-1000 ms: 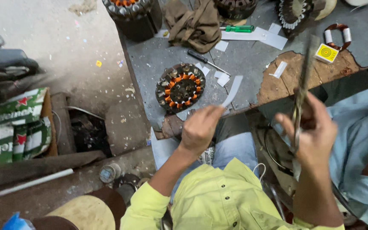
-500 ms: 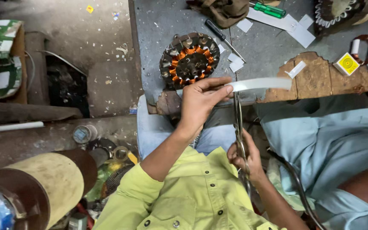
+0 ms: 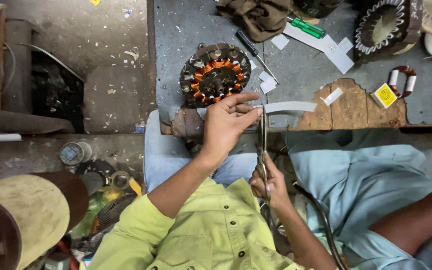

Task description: The person cuts small strips of white material with scissors and places them into slots on a cylindrical motor stator. They repeat this process for multiple stators, handling each one individually and arranging the strips around the circumference.

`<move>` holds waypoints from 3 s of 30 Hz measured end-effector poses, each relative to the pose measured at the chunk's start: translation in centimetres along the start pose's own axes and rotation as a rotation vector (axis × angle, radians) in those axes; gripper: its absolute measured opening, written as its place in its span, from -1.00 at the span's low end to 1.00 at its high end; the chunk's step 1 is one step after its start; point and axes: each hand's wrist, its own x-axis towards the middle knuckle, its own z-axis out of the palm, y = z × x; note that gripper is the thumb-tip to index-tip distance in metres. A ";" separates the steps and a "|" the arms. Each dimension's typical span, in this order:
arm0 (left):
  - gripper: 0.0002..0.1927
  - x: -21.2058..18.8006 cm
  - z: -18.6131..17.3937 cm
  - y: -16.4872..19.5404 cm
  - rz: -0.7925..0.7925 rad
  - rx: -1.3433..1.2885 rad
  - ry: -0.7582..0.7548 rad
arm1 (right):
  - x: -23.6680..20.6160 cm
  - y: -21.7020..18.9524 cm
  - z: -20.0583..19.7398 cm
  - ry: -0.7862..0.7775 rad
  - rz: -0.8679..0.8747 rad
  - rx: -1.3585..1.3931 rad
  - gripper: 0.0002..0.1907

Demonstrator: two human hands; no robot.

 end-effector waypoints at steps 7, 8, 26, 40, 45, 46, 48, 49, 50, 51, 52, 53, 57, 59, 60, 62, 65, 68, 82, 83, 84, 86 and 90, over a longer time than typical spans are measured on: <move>-0.64 0.2 -0.1 0.3 -0.013 -0.007 -0.005 | 0.0 -2.6 1.4 0.032 0.051 0.020 -0.08; -0.65 0.2 -0.3 0.5 -0.013 -0.032 -0.019 | 0.2 -3.9 1.7 0.078 0.062 -0.014 -0.07; -0.66 -3.2 -2.3 2.3 -0.102 -0.077 -0.071 | 10.4 -23.9 5.8 0.322 -0.321 -1.470 -0.42; -0.55 -4.1 -1.5 8.9 0.952 1.052 0.227 | 6.2 -16.1 8.5 0.477 -0.300 -0.420 -0.84; -0.39 2.1 -5.2 13.2 0.627 1.010 0.267 | 6.9 -16.4 9.4 0.553 -0.315 -0.446 -0.77; -0.47 2.8 -5.7 13.1 0.451 0.815 0.106 | 7.1 -16.5 9.7 0.533 -0.355 -0.450 -0.74; -0.55 3.2 -6.3 12.3 0.254 0.620 0.053 | 7.4 -16.6 10.6 0.498 -0.433 -0.452 -0.67; -0.59 2.9 -6.4 11.7 0.149 0.526 0.022 | 7.6 -16.7 11.1 0.489 -0.516 -0.529 -0.69; -0.58 2.5 -6.6 11.3 0.161 0.492 0.001 | 7.8 -16.7 11.5 0.484 -0.594 -0.606 -0.71; -0.58 1.8 -6.6 10.9 0.168 0.460 -0.021 | 7.9 -16.7 12.0 0.482 -0.669 -0.682 -0.73; -0.57 1.1 -6.6 10.6 0.171 0.427 -0.044 | 8.0 -16.7 12.4 0.462 -0.763 -0.751 -0.76; -0.56 0.5 -6.6 10.4 0.230 0.487 -0.058 | 8.2 -16.7 12.8 0.441 -0.853 -0.822 -0.79; -0.49 -1.7 -6.3 9.9 0.390 0.622 -0.096 | 9.3 -16.4 13.9 0.382 -1.100 -1.061 -0.74; -0.48 -1.9 -6.3 9.8 0.428 0.646 -0.106 | 10.2 -16.2 14.3 0.400 -1.166 -1.074 -0.73; -0.50 -1.9 -6.3 9.7 0.442 0.659 -0.113 | 10.6 -16.2 14.4 0.410 -1.200 -1.082 -0.72; -0.53 -1.7 -6.4 9.5 0.459 0.677 -0.125 | 11.1 -16.1 14.5 0.384 -1.197 -1.047 -0.72; -0.54 -1.6 -6.5 9.2 0.465 0.691 -0.125 | 11.4 -15.9 14.2 0.338 -1.198 -1.029 -0.72; -0.54 -1.7 -6.6 9.0 0.470 0.687 -0.122 | 11.5 -15.9 13.9 0.309 -1.207 -1.021 -0.73; -0.54 -1.5 -6.5 9.6 0.466 0.703 -0.119 | 13.2 -15.5 12.8 0.244 -1.055 -0.744 -0.74; -0.54 -1.5 -6.5 9.6 0.475 0.712 -0.121 | 13.1 -15.8 12.9 0.251 -1.071 -0.797 -0.75; -0.54 -1.5 -6.6 9.7 0.483 0.720 -0.123 | 13.0 -16.2 13.0 0.258 -1.086 -0.851 -0.75; -0.54 -1.5 -6.6 9.7 0.492 0.727 -0.127 | 12.7 -17.1 13.2 0.227 -1.195 -1.051 -0.76; -0.55 -1.5 -6.7 9.7 0.490 0.732 -0.136 | 12.5 -18.9 13.6 0.139 -1.343 -1.274 -0.79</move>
